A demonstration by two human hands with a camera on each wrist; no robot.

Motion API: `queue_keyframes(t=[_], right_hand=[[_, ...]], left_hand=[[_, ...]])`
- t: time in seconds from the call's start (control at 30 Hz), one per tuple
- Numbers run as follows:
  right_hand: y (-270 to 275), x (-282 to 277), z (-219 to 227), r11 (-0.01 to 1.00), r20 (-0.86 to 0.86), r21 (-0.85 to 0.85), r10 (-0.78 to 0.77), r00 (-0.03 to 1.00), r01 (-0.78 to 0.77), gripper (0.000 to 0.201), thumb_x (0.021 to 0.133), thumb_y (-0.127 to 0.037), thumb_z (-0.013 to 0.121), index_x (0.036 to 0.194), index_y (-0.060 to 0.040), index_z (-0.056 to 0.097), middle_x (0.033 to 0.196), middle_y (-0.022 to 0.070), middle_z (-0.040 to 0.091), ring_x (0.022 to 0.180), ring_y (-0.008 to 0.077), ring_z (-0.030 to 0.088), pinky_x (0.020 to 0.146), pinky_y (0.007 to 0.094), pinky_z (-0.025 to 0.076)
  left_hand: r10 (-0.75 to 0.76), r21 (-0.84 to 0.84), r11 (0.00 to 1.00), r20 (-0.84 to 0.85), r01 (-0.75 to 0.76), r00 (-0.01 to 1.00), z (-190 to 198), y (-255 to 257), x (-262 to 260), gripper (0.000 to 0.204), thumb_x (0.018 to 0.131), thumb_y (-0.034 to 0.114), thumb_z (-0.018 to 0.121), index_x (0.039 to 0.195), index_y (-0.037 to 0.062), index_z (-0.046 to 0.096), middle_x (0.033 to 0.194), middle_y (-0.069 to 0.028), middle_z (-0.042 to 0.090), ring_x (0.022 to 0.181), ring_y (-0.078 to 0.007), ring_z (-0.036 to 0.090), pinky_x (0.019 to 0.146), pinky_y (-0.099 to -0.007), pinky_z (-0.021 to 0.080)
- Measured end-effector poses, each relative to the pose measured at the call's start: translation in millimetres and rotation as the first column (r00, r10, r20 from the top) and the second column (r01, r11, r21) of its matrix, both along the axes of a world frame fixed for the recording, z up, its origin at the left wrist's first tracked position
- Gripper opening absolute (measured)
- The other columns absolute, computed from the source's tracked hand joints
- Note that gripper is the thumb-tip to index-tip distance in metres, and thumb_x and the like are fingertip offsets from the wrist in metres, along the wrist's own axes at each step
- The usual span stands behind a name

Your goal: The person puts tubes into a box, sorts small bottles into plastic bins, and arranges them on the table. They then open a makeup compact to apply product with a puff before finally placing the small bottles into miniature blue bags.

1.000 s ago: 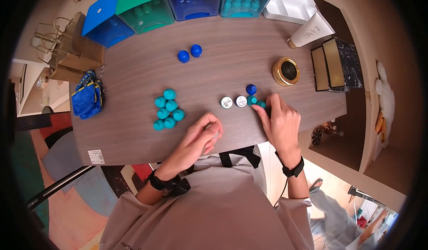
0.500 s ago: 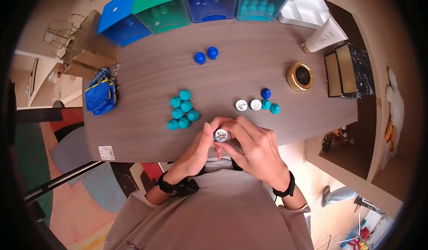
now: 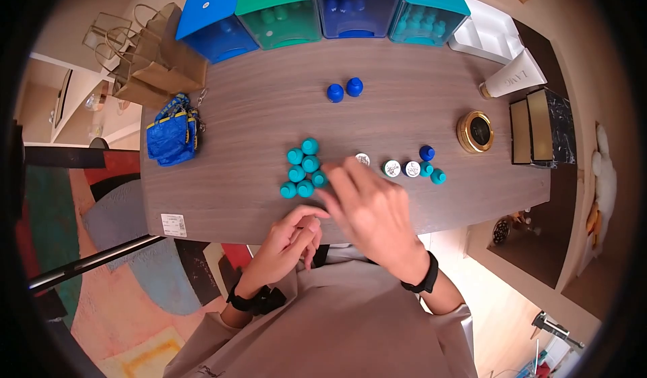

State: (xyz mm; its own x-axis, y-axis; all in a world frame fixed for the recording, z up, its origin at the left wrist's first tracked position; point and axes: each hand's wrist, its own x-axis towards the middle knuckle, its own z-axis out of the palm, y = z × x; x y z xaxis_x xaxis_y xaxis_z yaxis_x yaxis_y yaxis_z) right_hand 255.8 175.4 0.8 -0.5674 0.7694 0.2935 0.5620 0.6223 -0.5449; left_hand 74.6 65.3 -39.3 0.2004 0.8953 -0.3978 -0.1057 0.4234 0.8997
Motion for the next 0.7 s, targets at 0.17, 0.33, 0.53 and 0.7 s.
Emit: queue_keyframes(t=[0.17, 0.33, 0.53, 0.7], right_hand=[[-2.6, -2.7, -19.6, 0.997, 0.107, 0.008, 0.071, 0.992, -0.073, 0.024, 0.092, -0.009, 0.081, 0.11, -0.0031, 0.067, 0.092, 0.0116, 0.061, 0.073, 0.0331, 0.069, 0.06, 0.0447, 0.053], [-19.0, 28.9, -8.4, 0.913, -0.253, -0.404, -0.063, 0.965, -0.046, 0.019, 0.096, 0.003, 0.078, 0.112, 0.0022, 0.068, 0.095, 0.012, 0.067, 0.068, 0.0196, 0.066, 0.059, 0.0332, 0.05], [-51.1, 58.0, -13.4, 0.865, -0.475, -0.501, -0.253, 0.843, -0.023, 0.014, 0.1, 0.001, 0.077, 0.112, 0.0007, 0.069, 0.092, 0.0067, 0.069, 0.069, 0.0076, 0.056, 0.057, 0.0252, 0.04], [-52.9, 72.3, -20.1, 0.9, -0.466, -0.356, -0.404, 0.787, 0.252, 0.021, 0.106, -0.016, 0.07, 0.099, -0.001, 0.057, 0.078, 0.0062, 0.057, 0.06, 0.0119, 0.046, 0.055, 0.0301, 0.035]], left_hand=[[-0.057, -0.012, 0.998, 0.003, 0.057, 0.998, 0.1, 1.6, -5.7, 0.028, 0.117, 0.005, 0.043, 0.141, 0.0005, 0.058, 0.092, -0.0065, 0.061, 0.065, -0.0082, 0.063, 0.057, -0.0244, 0.052], [0.029, -0.071, 0.997, 0.048, -0.025, 0.998, 2.6, 6.5, 9.0, 0.034, 0.122, 0.023, 0.036, 0.144, 0.0002, 0.05, 0.096, -0.0103, 0.062, 0.065, -0.0125, 0.063, 0.056, -0.0264, 0.052], [-0.066, 0.095, 0.994, 0.048, 0.061, 0.997, 14.6, 39.5, 57.4, 0.056, 0.123, 0.047, 0.031, 0.122, -0.0012, 0.059, 0.076, -0.0038, 0.06, 0.059, -0.011, 0.056, 0.051, -0.027, 0.043], [0.008, 0.338, 0.941, 0.04, -0.022, 0.999, 14.3, 54.2, 105.7, 0.047, 0.122, 0.03, 0.04, 0.091, -0.0029, 0.052, 0.066, -0.0191, 0.049, 0.057, -0.0335, 0.049, 0.059, -0.045, 0.041]])
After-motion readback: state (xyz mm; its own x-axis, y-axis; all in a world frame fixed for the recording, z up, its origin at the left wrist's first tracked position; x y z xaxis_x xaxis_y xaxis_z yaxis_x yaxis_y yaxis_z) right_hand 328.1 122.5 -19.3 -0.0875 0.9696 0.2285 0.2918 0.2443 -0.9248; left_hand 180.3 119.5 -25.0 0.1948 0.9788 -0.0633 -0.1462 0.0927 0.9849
